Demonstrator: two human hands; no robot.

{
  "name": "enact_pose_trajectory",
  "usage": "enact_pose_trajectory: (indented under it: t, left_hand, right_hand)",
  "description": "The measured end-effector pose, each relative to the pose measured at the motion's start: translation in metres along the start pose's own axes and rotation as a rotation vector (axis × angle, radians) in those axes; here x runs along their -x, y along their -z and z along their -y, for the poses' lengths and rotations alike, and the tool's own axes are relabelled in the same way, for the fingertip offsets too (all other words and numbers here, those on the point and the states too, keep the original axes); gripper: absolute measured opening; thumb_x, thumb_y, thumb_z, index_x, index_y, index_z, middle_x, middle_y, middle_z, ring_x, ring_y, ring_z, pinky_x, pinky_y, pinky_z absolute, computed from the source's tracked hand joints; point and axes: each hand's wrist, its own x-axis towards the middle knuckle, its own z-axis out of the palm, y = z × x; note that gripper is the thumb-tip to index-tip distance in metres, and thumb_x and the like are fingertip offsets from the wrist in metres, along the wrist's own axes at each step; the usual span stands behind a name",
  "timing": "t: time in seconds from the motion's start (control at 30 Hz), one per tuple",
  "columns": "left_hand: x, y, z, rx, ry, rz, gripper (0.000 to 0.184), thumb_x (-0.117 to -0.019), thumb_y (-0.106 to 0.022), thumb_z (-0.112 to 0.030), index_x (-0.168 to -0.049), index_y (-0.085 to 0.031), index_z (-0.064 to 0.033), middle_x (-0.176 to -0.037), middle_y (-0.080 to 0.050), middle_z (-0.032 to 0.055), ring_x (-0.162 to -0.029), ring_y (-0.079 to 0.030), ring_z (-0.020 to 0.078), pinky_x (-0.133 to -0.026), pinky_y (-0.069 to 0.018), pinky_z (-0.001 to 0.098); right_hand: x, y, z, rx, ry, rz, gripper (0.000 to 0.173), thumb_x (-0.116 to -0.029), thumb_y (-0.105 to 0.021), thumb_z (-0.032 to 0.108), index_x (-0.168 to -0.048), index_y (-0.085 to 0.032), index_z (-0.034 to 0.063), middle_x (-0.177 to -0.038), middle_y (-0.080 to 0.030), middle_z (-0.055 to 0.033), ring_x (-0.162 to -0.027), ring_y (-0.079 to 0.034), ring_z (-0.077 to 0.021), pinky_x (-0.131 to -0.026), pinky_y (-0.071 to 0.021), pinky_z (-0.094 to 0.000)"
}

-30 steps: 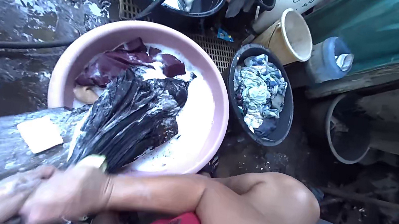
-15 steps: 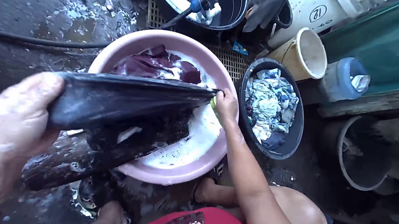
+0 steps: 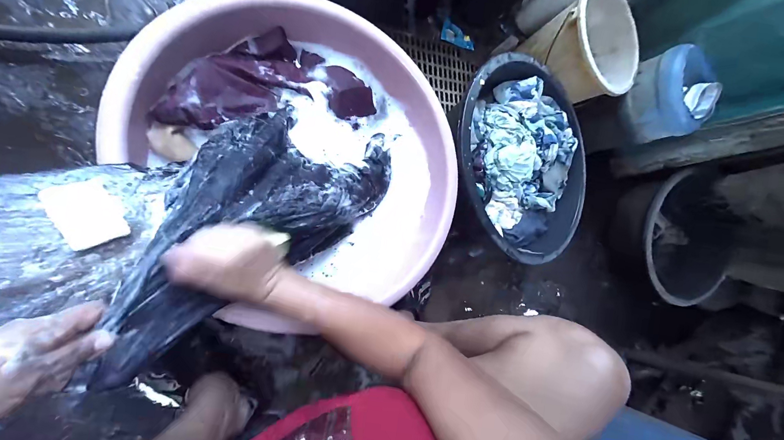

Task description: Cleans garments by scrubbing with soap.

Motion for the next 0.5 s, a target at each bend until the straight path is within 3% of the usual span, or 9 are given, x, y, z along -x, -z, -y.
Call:
enact_pose_trajectory:
  t: [0.07, 0.1, 0.17, 0.2, 0.27, 0.33, 0.37, 0.43, 0.5]
  left_hand:
    - [-0.004, -0.004, 0.0, 0.057, 0.014, -0.008, 0.034, -0.1033, -0.054, -0.039, -0.113, -0.059, -0.0065, -0.085, -0.062, 0.0094, -0.069, -0.062, 0.0204, -0.064, -0.0531, 0.0465]
    - [-0.002, -0.002, -0.014, 0.113, 0.047, 0.028, 0.028, -0.1053, -0.054, -0.029, -0.116, -0.058, -0.0033, -0.087, -0.06, 0.0093, -0.07, -0.06, 0.0184, -0.066, -0.0524, 0.0429]
    - [-0.006, 0.005, -0.026, 0.19, 0.09, 0.057, 0.016, -0.105, -0.055, -0.021, -0.113, -0.057, -0.007, -0.082, -0.058, 0.0017, -0.064, -0.058, 0.0104, -0.062, -0.0525, 0.0318]
    - [-0.009, 0.007, -0.027, 0.22, 0.097, 0.069, 0.013, -0.1047, -0.055, -0.018, -0.112, -0.058, -0.0074, -0.082, -0.059, 0.001, -0.063, -0.058, 0.0095, -0.06, -0.0527, 0.0303]
    - [-0.012, 0.006, -0.017, 0.186, 0.034, 0.126, 0.016, -0.104, -0.058, -0.019, -0.112, -0.06, -0.0052, -0.084, -0.061, 0.0029, -0.068, -0.059, 0.0103, -0.064, -0.0525, 0.0322]
    - [-0.012, 0.003, 0.019, 0.061, -0.175, 0.071, 0.028, -0.0955, -0.066, -0.035, -0.107, -0.071, -0.0099, -0.088, -0.07, 0.0026, -0.078, -0.067, 0.0122, -0.072, -0.0575, 0.0406]
    - [-0.009, 0.002, 0.029, 0.021, -0.223, 0.046, 0.031, -0.0945, -0.064, -0.037, -0.11, -0.072, -0.0107, -0.092, -0.072, 0.0055, -0.083, -0.069, 0.0169, -0.076, -0.0574, 0.0467]
    - [0.003, 0.003, 0.022, 0.05, -0.089, 0.082, 0.038, -0.103, -0.06, -0.033, -0.127, -0.066, -0.0047, -0.099, -0.071, 0.017, -0.084, -0.069, 0.0289, -0.079, -0.0548, 0.0568]
    - [0.007, 0.006, 0.003, 0.08, 0.017, 0.097, 0.039, -0.1048, -0.057, -0.032, -0.135, -0.063, -0.0073, -0.102, -0.071, 0.0165, -0.083, -0.069, 0.0272, -0.08, -0.0556, 0.0534]
  right_hand:
    - [0.015, 0.013, -0.106, 0.314, -0.401, -0.006, 0.021, -0.096, -0.063, 0.023, -0.09, -0.079, 0.0106, -0.088, -0.078, -0.0055, -0.083, -0.075, -0.0216, -0.069, -0.0612, -0.0434]
    - [0.019, 0.028, -0.145, 0.387, -0.68, 0.093, 0.03, -0.1008, -0.055, 0.03, -0.098, -0.078, 0.0106, -0.095, -0.077, -0.0082, -0.089, -0.075, -0.0273, -0.071, -0.0591, -0.0525]
    - [0.005, 0.05, -0.174, 0.337, -1.008, 0.206, 0.038, -0.1045, -0.047, 0.038, -0.111, -0.073, 0.0105, -0.11, -0.075, -0.0147, -0.104, -0.071, -0.0377, -0.08, -0.0543, -0.0648]
    - [-0.004, 0.048, -0.149, 0.302, -0.925, 0.179, 0.031, -0.1033, -0.053, 0.034, -0.107, -0.072, 0.0104, -0.105, -0.074, -0.0145, -0.098, -0.071, -0.037, -0.076, -0.055, -0.0646]
    - [-0.009, 0.02, -0.037, 0.216, -0.536, 0.116, 0.013, -0.0906, -0.07, 0.023, -0.092, -0.074, 0.0106, -0.092, -0.072, -0.0081, -0.083, -0.07, -0.0257, -0.067, -0.0581, -0.0494]
    - [-0.017, -0.002, 0.07, -0.046, -0.18, 0.057, 0.004, -0.0816, -0.075, 0.013, -0.081, -0.077, 0.0097, -0.081, -0.073, -0.0049, -0.074, -0.069, -0.0187, -0.064, -0.055, -0.039]
    - [-0.025, -0.004, 0.084, -0.135, -0.03, 0.031, 0.004, -0.0796, -0.075, 0.01, -0.08, -0.078, 0.0101, -0.081, -0.076, -0.0029, -0.074, -0.072, -0.0161, -0.064, -0.0571, -0.0362]
    - [-0.032, -0.004, 0.03, 0.004, 0.0, 0.044, 0.007, -0.0858, -0.075, 0.009, -0.089, -0.081, 0.0089, -0.089, -0.078, -0.0046, -0.082, -0.075, -0.0171, -0.071, -0.0617, -0.0374]
    - [-0.03, 0.005, -0.081, 0.335, -0.308, 0.105, 0.018, -0.095, -0.065, 0.022, -0.097, -0.079, 0.0123, -0.093, -0.078, -0.0041, -0.083, -0.075, -0.0202, -0.067, -0.0615, -0.043]
